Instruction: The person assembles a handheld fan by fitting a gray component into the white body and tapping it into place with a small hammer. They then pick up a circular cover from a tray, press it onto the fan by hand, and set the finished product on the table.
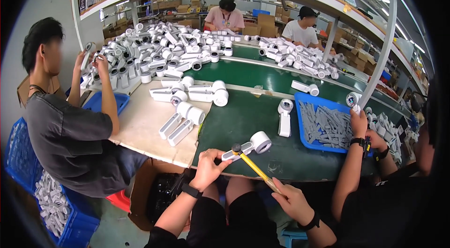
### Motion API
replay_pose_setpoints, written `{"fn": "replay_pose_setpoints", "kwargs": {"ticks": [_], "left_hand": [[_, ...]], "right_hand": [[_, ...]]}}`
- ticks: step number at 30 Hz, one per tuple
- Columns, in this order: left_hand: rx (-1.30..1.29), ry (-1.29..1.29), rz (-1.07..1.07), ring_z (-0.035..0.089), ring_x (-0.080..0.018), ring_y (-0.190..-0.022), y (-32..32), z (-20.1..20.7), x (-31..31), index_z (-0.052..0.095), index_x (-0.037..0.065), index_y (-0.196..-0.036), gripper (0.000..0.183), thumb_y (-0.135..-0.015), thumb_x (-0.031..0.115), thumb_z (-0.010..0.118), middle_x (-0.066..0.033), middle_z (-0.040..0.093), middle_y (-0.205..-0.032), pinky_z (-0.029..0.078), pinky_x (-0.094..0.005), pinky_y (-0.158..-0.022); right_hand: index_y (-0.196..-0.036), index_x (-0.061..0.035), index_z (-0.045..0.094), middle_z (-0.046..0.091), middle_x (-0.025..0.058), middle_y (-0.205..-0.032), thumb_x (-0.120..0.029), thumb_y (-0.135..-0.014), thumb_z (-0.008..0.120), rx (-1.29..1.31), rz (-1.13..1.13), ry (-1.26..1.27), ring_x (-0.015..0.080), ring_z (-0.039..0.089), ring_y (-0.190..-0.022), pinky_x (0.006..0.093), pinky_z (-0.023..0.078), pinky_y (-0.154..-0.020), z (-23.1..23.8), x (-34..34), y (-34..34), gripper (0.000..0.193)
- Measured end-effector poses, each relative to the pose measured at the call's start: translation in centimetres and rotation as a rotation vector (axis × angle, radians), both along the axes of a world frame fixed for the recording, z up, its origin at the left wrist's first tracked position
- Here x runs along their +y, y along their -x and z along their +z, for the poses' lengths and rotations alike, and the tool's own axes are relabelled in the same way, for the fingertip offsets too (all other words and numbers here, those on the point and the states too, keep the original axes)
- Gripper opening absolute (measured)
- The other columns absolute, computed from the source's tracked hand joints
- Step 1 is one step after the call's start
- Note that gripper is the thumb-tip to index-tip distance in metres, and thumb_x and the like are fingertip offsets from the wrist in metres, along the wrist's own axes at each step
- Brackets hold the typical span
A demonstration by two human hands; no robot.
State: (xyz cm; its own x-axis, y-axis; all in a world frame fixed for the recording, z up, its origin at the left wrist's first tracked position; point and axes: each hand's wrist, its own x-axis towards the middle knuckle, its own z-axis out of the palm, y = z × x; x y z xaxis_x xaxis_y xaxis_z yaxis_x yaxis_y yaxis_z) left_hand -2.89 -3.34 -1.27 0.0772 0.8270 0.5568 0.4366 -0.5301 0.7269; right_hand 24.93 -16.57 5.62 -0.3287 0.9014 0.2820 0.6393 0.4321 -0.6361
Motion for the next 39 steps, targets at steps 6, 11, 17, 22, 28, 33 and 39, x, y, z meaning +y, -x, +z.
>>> {"fn": "replay_pose_setpoints", "kwargs": {"ticks": [6, 11, 17, 22, 28, 33, 39], "left_hand": [[-0.026, 0.014, -0.009, 0.065, -0.0261, -0.070, -0.4, 0.0, 0.5, 0.071, 0.002, -0.086, 0.022, -0.074, 0.016, 0.083, -0.0095, 0.068, -0.077, 0.049, -0.0377, -0.071], [0.055, -0.011, 0.033, 0.063, -0.0281, -0.077, -0.1, 0.0, 0.1, 0.068, 0.004, -0.085, 0.022, -0.074, 0.016, 0.082, -0.0092, 0.068, -0.080, 0.048, -0.0395, -0.074], [0.126, -0.032, 0.020, 0.060, -0.0210, -0.071, -0.3, -0.2, 0.4, 0.065, 0.003, -0.101, 0.023, -0.084, 0.015, 0.075, -0.0088, 0.065, -0.082, 0.048, -0.0315, -0.067], [-0.909, 0.803, -0.448, 0.055, -0.0108, -0.062, 1.5, 1.8, 0.4, 0.056, 0.011, -0.128, 0.033, -0.102, 0.031, 0.052, -0.0045, 0.063, -0.079, 0.041, -0.0229, -0.054], [-0.514, 0.709, -0.123, 0.065, -0.0204, -0.074, 1.9, 4.0, -0.1, 0.060, 0.004, -0.117, 0.046, -0.097, 0.045, 0.059, -0.0127, 0.069, -0.092, 0.052, -0.0309, -0.064], [0.194, -0.052, 0.274, 0.064, -0.0279, -0.085, 2.7, 2.0, 0.0, 0.070, 0.000, -0.098, 0.031, -0.079, 0.021, 0.081, -0.0142, 0.066, -0.089, 0.051, -0.0359, -0.078], [0.014, 0.097, 0.137, 0.064, -0.0237, -0.082, 2.7, 0.5, 0.6, 0.068, -0.003, -0.094, 0.026, -0.078, 0.013, 0.081, -0.0138, 0.066, -0.087, 0.050, -0.0336, -0.075]], "right_hand": [[-0.136, 0.0010, 0.054, 0.058, 0.0132, -0.080, -0.006, -0.090, 0.066, 0.088, -0.144, -0.080, 0.0202, 0.056, -0.066, 0.0302, 0.047, -0.065, -1.1, 0.4, -1.6, 0.048], [-0.138, -0.0015, 0.053, 0.059, 0.0151, -0.082, -0.010, -0.091, 0.066, 0.132, -0.136, -0.081, 0.0274, 0.059, -0.071, 0.0336, 0.048, -0.068, -1.2, 0.2, -1.7, 0.049], [-0.140, -0.0029, 0.051, 0.065, 0.0169, -0.090, -0.011, -0.092, 0.066, 0.200, -0.119, 0.027, 0.0262, 0.064, -0.077, 0.0329, 0.050, -0.072, -2.4, 0.4, -2.5, 0.051], [-0.144, -0.0066, 0.049, 0.057, -0.0029, -0.076, -0.006, -0.093, 0.064, 0.468, -0.172, 0.184, 0.0035, 0.050, -0.059, 0.0191, 0.042, -0.054, -2.4, 0.1, -2.3, 0.054], [-0.145, -0.0061, 0.048, 0.057, -0.0019, -0.074, -0.003, -0.091, 0.064, 0.486, -0.130, 0.294, 0.0033, 0.049, -0.056, 0.0185, 0.040, -0.051, -2.2, 0.1, -2.1, 0.056], [-0.144, -0.0035, 0.048, 0.057, -0.0006, -0.077, -0.001, -0.090, 0.064, 0.317, -0.005, 0.188, 0.0042, 0.048, -0.058, 0.0199, 0.040, -0.053, -0.7, 2.2, -0.7, 0.056], [-0.140, -0.0008, 0.052, 0.058, 0.0045, -0.081, -0.001, -0.090, 0.064, 0.264, 0.022, -0.121, 0.0078, 0.049, -0.062, 0.0231, 0.042, -0.057, 0.6, 3.1, 1.4, 0.051]]}}
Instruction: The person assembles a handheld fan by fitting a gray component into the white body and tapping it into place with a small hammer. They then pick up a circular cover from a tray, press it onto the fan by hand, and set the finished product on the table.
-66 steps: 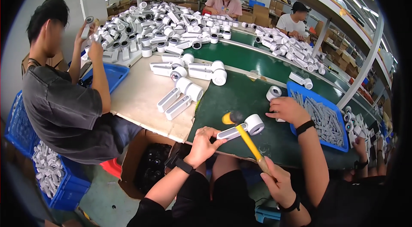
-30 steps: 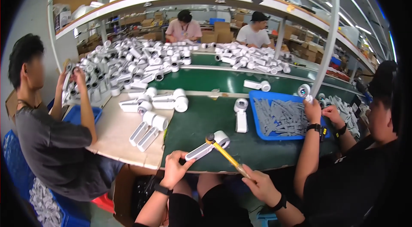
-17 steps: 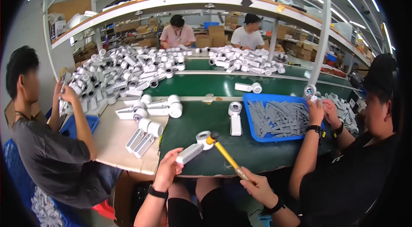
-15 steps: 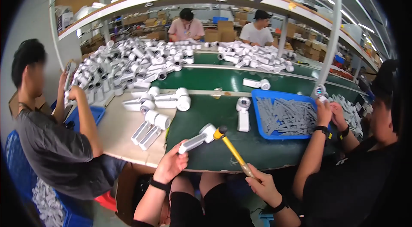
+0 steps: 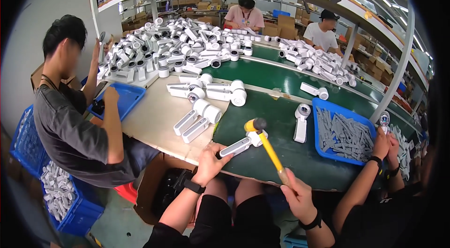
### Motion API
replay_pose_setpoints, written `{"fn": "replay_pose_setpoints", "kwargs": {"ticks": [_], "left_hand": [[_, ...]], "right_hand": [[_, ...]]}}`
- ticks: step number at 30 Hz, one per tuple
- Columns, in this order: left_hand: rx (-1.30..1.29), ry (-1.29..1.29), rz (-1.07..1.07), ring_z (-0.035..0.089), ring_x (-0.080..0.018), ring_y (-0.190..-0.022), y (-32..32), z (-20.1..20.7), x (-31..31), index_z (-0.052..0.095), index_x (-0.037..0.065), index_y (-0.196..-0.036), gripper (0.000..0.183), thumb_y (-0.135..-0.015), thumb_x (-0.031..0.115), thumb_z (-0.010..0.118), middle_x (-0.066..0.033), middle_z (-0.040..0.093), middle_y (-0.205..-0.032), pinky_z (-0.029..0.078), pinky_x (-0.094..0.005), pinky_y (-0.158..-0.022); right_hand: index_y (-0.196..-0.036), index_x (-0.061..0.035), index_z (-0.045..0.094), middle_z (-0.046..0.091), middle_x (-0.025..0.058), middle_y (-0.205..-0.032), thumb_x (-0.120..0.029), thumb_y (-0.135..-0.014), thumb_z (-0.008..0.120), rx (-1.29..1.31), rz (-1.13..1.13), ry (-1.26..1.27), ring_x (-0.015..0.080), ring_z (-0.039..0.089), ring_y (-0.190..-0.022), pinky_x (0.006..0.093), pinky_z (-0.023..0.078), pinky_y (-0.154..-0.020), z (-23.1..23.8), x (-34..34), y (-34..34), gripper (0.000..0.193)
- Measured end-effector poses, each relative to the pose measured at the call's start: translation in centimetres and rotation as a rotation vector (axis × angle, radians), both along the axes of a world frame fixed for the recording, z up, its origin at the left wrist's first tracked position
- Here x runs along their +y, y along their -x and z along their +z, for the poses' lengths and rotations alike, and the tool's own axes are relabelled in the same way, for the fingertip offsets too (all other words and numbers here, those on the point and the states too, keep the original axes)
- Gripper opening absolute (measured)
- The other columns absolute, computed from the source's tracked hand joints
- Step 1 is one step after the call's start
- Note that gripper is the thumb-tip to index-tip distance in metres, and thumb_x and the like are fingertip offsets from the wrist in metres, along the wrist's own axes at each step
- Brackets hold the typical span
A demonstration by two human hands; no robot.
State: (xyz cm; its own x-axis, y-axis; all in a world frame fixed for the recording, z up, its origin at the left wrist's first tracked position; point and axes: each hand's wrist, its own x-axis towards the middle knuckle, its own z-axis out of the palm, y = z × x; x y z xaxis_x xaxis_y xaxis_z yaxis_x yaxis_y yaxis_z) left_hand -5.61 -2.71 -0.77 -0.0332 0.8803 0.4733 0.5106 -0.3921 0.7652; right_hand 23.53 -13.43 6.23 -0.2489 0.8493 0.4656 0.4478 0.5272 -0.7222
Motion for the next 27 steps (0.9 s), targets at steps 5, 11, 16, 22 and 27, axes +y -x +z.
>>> {"fn": "replay_pose_setpoints", "kwargs": {"ticks": [5, 11, 16, 22, 27], "left_hand": [[0.003, -0.037, -0.008, 0.063, -0.0242, -0.081, -0.1, -0.1, 0.0, 0.068, -0.002, -0.092, 0.026, -0.077, 0.013, 0.082, -0.0136, 0.065, -0.086, 0.049, -0.0334, -0.074], [-0.084, -0.033, 0.021, 0.063, -0.0307, -0.080, -0.2, 0.3, 0.1, 0.070, 0.000, -0.089, 0.024, -0.074, 0.015, 0.081, -0.0150, 0.066, -0.083, 0.050, -0.0387, -0.074], [-0.073, -0.012, 0.036, 0.062, -0.0309, -0.079, -0.4, -0.4, 0.4, 0.070, 0.000, -0.089, 0.026, -0.073, 0.016, 0.082, -0.0143, 0.065, -0.082, 0.049, -0.0388, -0.073], [-0.024, -0.005, 0.052, 0.060, -0.0272, -0.077, -0.2, -0.6, 0.4, 0.066, -0.002, -0.087, 0.033, -0.073, 0.021, 0.084, -0.0134, 0.063, -0.080, 0.049, -0.0362, -0.073], [0.024, -0.003, 0.076, 0.060, -0.0266, -0.076, 0.1, -1.1, 0.5, 0.068, -0.001, -0.089, 0.032, -0.074, 0.022, 0.084, -0.0131, 0.063, -0.080, 0.049, -0.0358, -0.072]], "right_hand": [[-0.137, 0.0027, 0.052, 0.064, 0.0134, -0.090, -0.001, -0.091, 0.062, -0.230, 0.046, 0.201, 0.0166, 0.056, -0.074, 0.0286, 0.048, -0.072, 0.1, 1.0, 0.1, 0.048], [-0.138, 0.0022, 0.051, 0.062, 0.0116, -0.087, -0.001, -0.091, 0.062, -0.213, 0.027, 0.214, 0.0188, 0.057, -0.072, 0.0282, 0.047, -0.071, -0.7, 1.1, 0.4, 0.048], [-0.138, -0.0004, 0.052, 0.061, 0.0141, -0.085, -0.004, -0.090, 0.066, -0.120, 0.078, 0.095, 0.0205, 0.058, -0.070, 0.0286, 0.047, -0.069, -0.4, 0.1, 1.7, 0.050], [-0.138, -0.0009, 0.052, 0.060, 0.0149, -0.085, -0.006, -0.090, 0.066, -0.134, 0.101, 0.075, 0.0233, 0.059, -0.071, 0.0314, 0.048, -0.071, -0.1, -0.2, 2.8, 0.051], [-0.138, -0.0014, 0.052, 0.063, 0.0154, -0.089, -0.007, -0.090, 0.066, -0.196, 0.118, 0.100, 0.0271, 0.062, -0.076, 0.0325, 0.050, -0.071, -0.8, 0.1, 2.0, 0.050]]}}
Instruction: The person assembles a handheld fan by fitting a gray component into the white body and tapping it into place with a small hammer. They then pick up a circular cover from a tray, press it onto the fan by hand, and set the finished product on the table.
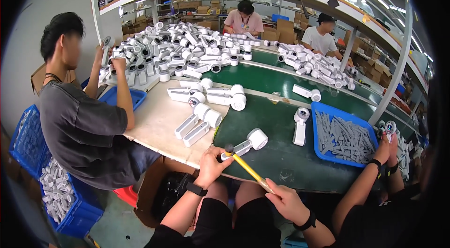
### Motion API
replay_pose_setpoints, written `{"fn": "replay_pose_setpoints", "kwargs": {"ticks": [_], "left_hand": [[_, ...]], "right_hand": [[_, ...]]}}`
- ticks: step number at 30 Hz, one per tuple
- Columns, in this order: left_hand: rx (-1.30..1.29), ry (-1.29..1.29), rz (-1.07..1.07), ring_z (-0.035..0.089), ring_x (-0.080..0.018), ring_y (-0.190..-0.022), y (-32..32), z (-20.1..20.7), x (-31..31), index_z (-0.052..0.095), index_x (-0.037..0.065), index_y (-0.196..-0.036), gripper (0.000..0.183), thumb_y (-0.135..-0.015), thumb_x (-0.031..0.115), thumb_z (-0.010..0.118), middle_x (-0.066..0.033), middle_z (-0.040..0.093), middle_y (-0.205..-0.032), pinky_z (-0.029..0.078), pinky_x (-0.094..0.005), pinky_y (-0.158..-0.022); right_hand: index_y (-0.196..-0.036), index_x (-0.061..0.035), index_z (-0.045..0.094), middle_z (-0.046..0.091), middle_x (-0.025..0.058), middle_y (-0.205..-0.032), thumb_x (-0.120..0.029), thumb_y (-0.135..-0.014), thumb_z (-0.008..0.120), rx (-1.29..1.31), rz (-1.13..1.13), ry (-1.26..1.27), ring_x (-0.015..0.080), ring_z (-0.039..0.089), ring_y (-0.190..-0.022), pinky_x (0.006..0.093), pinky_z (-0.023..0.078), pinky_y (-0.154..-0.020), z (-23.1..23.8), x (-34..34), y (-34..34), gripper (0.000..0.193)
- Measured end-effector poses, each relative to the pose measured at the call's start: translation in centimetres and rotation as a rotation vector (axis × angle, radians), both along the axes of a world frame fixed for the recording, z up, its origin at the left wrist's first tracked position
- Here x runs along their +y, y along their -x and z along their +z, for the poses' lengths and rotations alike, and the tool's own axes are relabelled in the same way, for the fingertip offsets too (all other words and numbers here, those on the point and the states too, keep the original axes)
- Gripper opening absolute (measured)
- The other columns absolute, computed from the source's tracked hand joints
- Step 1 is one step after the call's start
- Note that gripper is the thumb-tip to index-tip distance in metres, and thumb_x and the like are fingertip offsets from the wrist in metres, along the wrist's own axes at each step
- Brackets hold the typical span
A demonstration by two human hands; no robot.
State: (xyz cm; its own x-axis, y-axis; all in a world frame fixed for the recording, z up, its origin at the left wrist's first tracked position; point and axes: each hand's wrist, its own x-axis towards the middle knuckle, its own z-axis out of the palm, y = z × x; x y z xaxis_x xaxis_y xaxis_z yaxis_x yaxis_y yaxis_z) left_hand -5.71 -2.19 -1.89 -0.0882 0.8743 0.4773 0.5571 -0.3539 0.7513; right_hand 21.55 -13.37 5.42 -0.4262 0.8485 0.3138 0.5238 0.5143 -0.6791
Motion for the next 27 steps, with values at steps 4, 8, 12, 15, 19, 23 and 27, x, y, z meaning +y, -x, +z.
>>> {"fn": "replay_pose_setpoints", "kwargs": {"ticks": [4, 8, 12, 15, 19, 23, 27], "left_hand": [[-0.018, -0.020, -0.045, 0.062, -0.0254, -0.078, -0.5, 0.9, -0.4, 0.071, 0.000, -0.094, 0.030, -0.075, 0.020, 0.083, -0.0123, 0.065, -0.082, 0.049, -0.0353, -0.073], [0.015, -0.006, -0.020, 0.063, -0.0259, -0.079, -0.2, 0.8, -0.2, 0.070, 0.000, -0.092, 0.029, -0.076, 0.021, 0.082, -0.0129, 0.065, -0.083, 0.050, -0.0357, -0.073], [0.187, 0.008, 0.007, 0.064, -0.0297, -0.081, -0.6, 1.6, -0.4, 0.067, 0.003, -0.100, 0.035, -0.075, 0.024, 0.081, -0.0140, 0.065, -0.086, 0.051, -0.0391, -0.074], [0.411, -0.231, 0.082, 0.064, -0.0318, -0.087, -2.0, 2.4, 0.4, 0.064, 0.006, -0.110, 0.044, -0.075, 0.027, 0.080, -0.0135, 0.066, -0.091, 0.050, -0.0420, -0.079], [0.437, -0.227, -0.071, 0.063, -0.0324, -0.097, -3.1, 3.2, 2.8, 0.061, 0.008, -0.116, 0.042, -0.080, 0.023, 0.075, -0.0132, 0.066, -0.099, 0.046, -0.0444, -0.086], [0.532, -0.262, -0.043, 0.062, -0.0346, -0.094, -1.1, 3.3, 3.4, 0.060, 0.009, -0.117, 0.038, -0.083, 0.018, 0.072, -0.0150, 0.065, -0.101, 0.046, -0.0450, -0.082], [0.601, -0.250, 0.255, 0.059, -0.0345, -0.099, 4.1, 2.3, 4.0, 0.060, 0.011, -0.119, 0.040, -0.081, 0.016, 0.071, -0.0155, 0.064, -0.102, 0.043, -0.0477, -0.085]], "right_hand": [[-0.136, 0.0025, 0.053, 0.059, 0.0119, -0.080, -0.003, -0.090, 0.065, 0.135, -0.169, -0.063, 0.0196, 0.056, -0.068, 0.0292, 0.046, -0.066, 0.4, 0.0, -0.9, 0.048], [-0.136, 0.0031, 0.052, 0.060, 0.0119, -0.081, -0.003, -0.091, 0.064, -0.019, -0.125, -0.065, 0.0172, 0.054, -0.068, 0.0279, 0.045, -0.066, 0.0, 1.6, -1.7, 0.047], [-0.136, 0.0020, 0.052, 0.062, 0.0165, -0.085, -0.004, -0.091, 0.063, 0.126, -0.166, -0.022, 0.0229, 0.058, -0.071, 0.0301, 0.047, -0.067, -1.2, 1.4, -1.8, 0.047], [-0.136, 0.0013, 0.053, 0.066, 0.0210, -0.089, -0.005, -0.091, 0.064, 0.134, -0.201, 0.071, 0.0286, 0.065, -0.073, 0.0325, 0.050, -0.068, -1.8, 1.4, -2.3, 0.047], [-0.138, 0.0028, 0.052, 0.058, 0.0025, -0.077, -0.004, -0.091, 0.065, 0.251, -0.191, 0.110, 0.0069, 0.048, -0.066, 0.0228, 0.042, -0.061, -2.1, 1.0, -2.8, 0.049], [-0.141, -0.0011, 0.050, 0.057, -0.0013, -0.075, -0.003, -0.090, 0.065, 0.329, -0.198, 0.113, 0.0042, 0.049, -0.059, 0.0212, 0.041, -0.055, -2.7, -1.1, -4.1, 0.053], [-0.143, -0.0042, 0.049, 0.058, -0.0014, -0.075, -0.002, -0.090, 0.065, 0.402, -0.323, 0.197, 0.0036, 0.051, -0.059, 0.0194, 0.042, -0.054, -4.3, -3.4, -6.1, 0.056]]}}
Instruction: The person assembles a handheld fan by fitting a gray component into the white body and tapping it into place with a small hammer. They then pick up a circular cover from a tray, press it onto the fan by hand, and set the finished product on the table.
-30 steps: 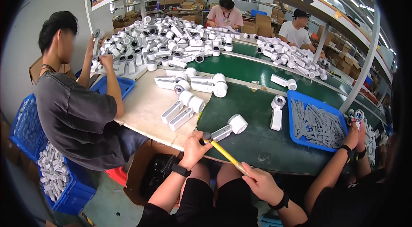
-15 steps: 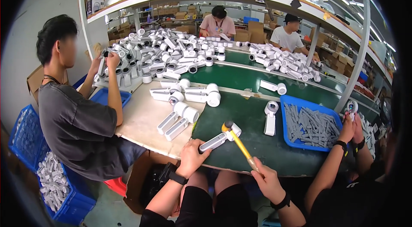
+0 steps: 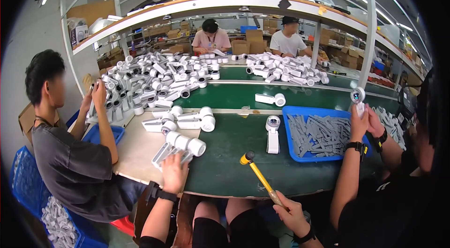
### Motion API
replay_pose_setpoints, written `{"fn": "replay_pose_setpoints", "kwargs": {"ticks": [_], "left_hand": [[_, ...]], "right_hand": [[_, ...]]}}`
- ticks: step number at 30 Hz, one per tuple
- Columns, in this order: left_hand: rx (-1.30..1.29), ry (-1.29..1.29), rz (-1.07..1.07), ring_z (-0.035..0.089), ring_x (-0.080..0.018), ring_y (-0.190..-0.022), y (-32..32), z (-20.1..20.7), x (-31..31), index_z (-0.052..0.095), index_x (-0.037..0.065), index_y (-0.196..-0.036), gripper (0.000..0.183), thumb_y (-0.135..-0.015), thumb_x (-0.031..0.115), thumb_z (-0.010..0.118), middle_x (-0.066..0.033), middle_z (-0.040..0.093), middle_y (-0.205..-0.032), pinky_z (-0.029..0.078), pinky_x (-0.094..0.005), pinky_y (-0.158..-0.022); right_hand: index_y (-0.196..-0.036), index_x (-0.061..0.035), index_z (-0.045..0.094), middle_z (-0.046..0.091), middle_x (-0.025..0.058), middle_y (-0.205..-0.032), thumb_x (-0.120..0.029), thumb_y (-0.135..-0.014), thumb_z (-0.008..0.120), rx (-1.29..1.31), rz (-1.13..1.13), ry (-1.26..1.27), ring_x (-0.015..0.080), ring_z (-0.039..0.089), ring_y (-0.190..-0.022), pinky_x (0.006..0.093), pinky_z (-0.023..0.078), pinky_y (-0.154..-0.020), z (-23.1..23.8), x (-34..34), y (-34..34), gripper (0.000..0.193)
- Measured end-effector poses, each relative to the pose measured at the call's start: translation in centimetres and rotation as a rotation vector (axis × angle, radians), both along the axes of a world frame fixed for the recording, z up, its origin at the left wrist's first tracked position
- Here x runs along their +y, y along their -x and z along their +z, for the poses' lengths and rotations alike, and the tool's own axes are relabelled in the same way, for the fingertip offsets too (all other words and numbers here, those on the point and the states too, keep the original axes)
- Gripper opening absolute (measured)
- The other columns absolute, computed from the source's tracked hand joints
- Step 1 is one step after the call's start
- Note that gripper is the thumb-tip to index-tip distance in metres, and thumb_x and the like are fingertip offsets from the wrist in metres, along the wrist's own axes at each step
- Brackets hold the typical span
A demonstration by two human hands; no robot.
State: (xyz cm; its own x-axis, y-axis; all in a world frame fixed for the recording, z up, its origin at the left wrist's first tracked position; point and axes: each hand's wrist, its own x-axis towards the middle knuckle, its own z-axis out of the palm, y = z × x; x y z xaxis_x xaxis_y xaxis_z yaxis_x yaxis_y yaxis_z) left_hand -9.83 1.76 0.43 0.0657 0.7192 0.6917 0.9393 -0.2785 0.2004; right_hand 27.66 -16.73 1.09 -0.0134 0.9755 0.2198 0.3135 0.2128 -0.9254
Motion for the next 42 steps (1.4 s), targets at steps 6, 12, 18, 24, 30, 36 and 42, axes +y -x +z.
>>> {"fn": "replay_pose_setpoints", "kwargs": {"ticks": [6, 12, 18, 24, 30, 36, 42], "left_hand": [[-0.011, 0.005, 0.228, 0.056, -0.0343, -0.103, 2.2, -1.5, 3.6, 0.058, 0.009, -0.122, 0.042, -0.081, 0.016, 0.068, -0.0163, 0.061, -0.110, 0.041, -0.0454, -0.087], [0.143, -0.085, 0.244, 0.052, -0.0335, -0.111, -5.1, 0.4, 5.9, 0.056, 0.008, -0.125, 0.048, -0.079, 0.014, 0.070, -0.0149, 0.054, -0.120, 0.041, -0.0446, -0.092], [-0.153, 0.138, -0.520, 0.050, -0.0407, -0.117, -20.4, 1.6, 5.1, 0.057, 0.005, -0.126, 0.056, -0.080, 0.029, 0.078, -0.0223, 0.054, -0.125, 0.045, -0.0465, -0.099], [-0.115, 0.393, -0.417, 0.041, -0.0458, -0.127, -30.9, 0.0, 5.7, 0.047, 0.005, -0.139, 0.083, -0.075, 0.046, 0.080, -0.0286, 0.040, -0.141, 0.041, -0.0510, -0.103], [-0.178, 0.308, -0.480, 0.050, -0.0452, -0.120, -29.3, -1.7, 7.7, 0.048, 0.001, -0.136, 0.068, -0.079, 0.026, 0.075, -0.0290, 0.050, -0.131, 0.045, -0.0467, -0.100], [-0.500, 0.542, -0.664, 0.069, -0.0212, -0.081, -21.0, 2.3, 3.6, 0.064, -0.002, -0.120, 0.037, -0.089, 0.019, 0.066, -0.0188, 0.071, -0.091, 0.054, -0.0322, -0.078], [-0.479, 0.483, -0.606, 0.068, -0.0253, -0.081, -13.3, 1.5, -0.6, 0.067, -0.001, -0.110, 0.030, -0.089, 0.020, 0.071, -0.0174, 0.070, -0.095, 0.054, -0.0339, -0.077]], "right_hand": [[-0.143, -0.0046, 0.050, 0.059, -0.0018, -0.073, -0.003, -0.090, 0.066, 0.075, -0.102, 0.111, 0.0035, 0.052, -0.057, 0.0193, 0.043, -0.053, -0.4, -1.9, -2.3, 0.056], [-0.142, -0.0027, 0.050, 0.056, -0.0030, -0.071, -0.005, -0.093, 0.065, 0.201, -0.156, -0.033, 0.0031, 0.048, -0.057, 0.0195, 0.040, -0.052, -2.2, -4.3, -2.8, 0.052], [-0.142, -0.0008, 0.050, 0.053, -0.0042, -0.070, -0.007, -0.095, 0.063, 0.251, -0.195, -0.162, 0.0027, 0.044, -0.056, 0.0197, 0.036, -0.051, -3.2, -4.4, -2.7, 0.048], [-0.142, -0.0002, 0.049, 0.052, -0.0039, -0.069, -0.006, -0.097, 0.061, 0.263, -0.246, -0.172, 0.0033, 0.043, -0.055, 0.0200, 0.036, -0.051, -3.4, -5.6, -3.6, 0.047], [-0.143, -0.0017, 0.049, 0.053, -0.0039, -0.074, -0.007, -0.096, 0.062, 0.322, -0.260, -0.090, 0.0034, 0.044, -0.057, 0.0202, 0.037, -0.051, -4.1, -6.5, -4.1, 0.049], [-0.144, -0.0034, 0.049, 0.056, -0.0029, -0.074, -0.005, -0.094, 0.063, 0.312, -0.221, 0.035, 0.0034, 0.047, -0.057, 0.0194, 0.038, -0.052, -3.5, -6.4, -4.4, 0.052], [-0.143, -0.0045, 0.049, 0.059, -0.0016, -0.074, -0.001, -0.090, 0.064, 0.287, -0.093, 0.163, 0.0034, 0.051, -0.057, 0.0183, 0.040, -0.052, -1.7, -4.5, -2.3, 0.055]]}}
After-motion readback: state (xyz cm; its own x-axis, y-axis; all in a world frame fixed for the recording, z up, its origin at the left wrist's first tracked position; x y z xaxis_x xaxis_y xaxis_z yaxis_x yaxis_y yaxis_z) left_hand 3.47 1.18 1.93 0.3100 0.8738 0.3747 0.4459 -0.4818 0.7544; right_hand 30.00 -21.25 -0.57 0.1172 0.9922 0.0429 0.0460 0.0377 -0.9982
